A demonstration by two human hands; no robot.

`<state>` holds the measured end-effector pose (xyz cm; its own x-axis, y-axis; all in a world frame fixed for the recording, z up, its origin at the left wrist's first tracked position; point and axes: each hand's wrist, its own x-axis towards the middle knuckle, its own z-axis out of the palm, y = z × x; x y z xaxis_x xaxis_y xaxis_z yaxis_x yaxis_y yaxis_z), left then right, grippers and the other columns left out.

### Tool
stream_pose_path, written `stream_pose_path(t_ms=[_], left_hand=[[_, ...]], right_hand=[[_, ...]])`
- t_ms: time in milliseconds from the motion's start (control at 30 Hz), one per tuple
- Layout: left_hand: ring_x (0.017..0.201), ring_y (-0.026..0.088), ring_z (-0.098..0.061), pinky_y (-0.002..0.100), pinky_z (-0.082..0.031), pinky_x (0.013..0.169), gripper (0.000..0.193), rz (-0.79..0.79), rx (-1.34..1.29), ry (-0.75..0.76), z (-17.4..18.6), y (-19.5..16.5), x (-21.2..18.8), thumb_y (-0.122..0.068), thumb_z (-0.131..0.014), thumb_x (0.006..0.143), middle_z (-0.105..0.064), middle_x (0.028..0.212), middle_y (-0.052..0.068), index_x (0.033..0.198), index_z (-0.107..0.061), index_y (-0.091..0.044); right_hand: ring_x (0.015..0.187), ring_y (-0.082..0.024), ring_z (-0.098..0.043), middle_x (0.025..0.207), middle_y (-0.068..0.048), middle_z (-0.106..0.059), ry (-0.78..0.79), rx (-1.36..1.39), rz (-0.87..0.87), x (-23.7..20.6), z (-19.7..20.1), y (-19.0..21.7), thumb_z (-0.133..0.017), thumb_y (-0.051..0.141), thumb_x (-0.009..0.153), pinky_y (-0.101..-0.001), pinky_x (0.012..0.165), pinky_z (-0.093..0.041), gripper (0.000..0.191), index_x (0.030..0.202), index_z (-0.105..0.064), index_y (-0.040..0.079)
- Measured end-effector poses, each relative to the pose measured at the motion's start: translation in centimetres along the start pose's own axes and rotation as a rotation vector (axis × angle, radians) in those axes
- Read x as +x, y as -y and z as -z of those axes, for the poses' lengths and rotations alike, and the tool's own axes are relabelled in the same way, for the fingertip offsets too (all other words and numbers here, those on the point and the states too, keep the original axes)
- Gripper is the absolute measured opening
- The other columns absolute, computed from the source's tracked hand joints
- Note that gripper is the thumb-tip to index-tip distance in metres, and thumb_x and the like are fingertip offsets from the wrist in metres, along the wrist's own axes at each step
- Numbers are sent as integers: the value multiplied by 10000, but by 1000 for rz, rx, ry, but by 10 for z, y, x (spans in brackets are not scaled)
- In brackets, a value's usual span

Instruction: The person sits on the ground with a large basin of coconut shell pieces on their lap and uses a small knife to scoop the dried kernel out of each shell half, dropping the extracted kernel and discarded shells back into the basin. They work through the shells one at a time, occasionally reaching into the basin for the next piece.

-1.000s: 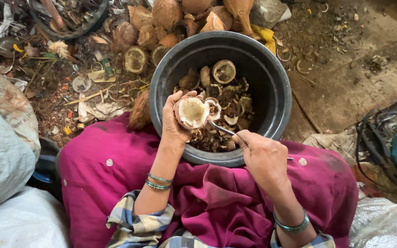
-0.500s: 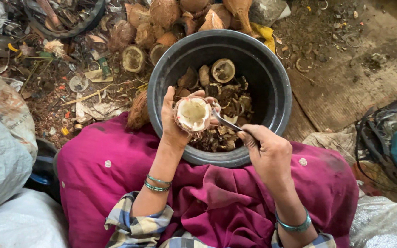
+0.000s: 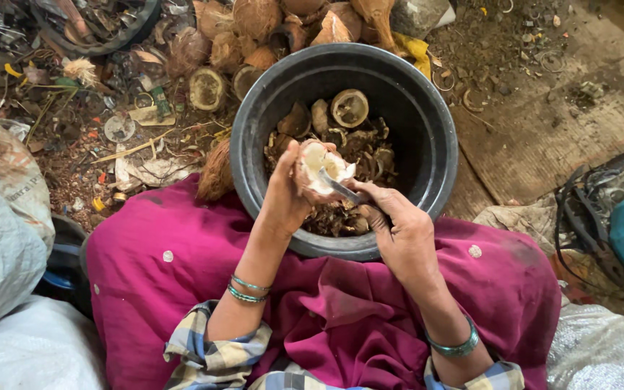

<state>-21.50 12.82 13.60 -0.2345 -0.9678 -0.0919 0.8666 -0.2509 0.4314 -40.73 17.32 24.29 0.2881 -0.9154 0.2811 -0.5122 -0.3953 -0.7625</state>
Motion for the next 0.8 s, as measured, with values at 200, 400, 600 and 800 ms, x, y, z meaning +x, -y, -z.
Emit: stream_pose_path(t_ms=[200, 400, 600, 800], left_hand=[[1087, 437, -682, 495, -625, 922, 669, 38, -304, 16, -4, -14, 1, -578, -471, 1006, -684, 1143, 285, 1170, -626, 52], [1078, 476, -669, 560, -628, 849, 661, -62, -337, 49, -6, -15, 0, -571, -485, 1051, -671, 1198, 282, 1280, -631, 32], [1048, 489, -678, 567, -630, 820, 697, -57, -212, -2, 1, -13, -1, -633, -492, 1039, -687, 1168, 276, 1257, -624, 16], [1074, 432, -707, 562, -622, 883, 676, 14, -250, -54, 2, -14, -2, -596, -498, 1008, -708, 1161, 253, 1165, -647, 45]], right_hand=[[822, -227, -754, 958, -94, -756, 51, -139, -9, -2, 6, -8, -721, 59, 911, -311, 713, -570, 257, 1166, -733, 87], [784, -240, -739, 889, -52, -755, 139, -258, 61, -3, 13, -13, -723, 40, 839, -346, 667, -559, 307, 1133, -748, 125], [786, -254, -698, 855, -58, -716, 161, -356, 149, -6, 7, -12, -742, 72, 809, -372, 671, -541, 316, 1117, -759, 140], [804, -243, -686, 889, -49, -720, 153, -388, 254, -7, 3, -7, -731, 81, 825, -369, 677, -531, 286, 1109, -750, 109]])
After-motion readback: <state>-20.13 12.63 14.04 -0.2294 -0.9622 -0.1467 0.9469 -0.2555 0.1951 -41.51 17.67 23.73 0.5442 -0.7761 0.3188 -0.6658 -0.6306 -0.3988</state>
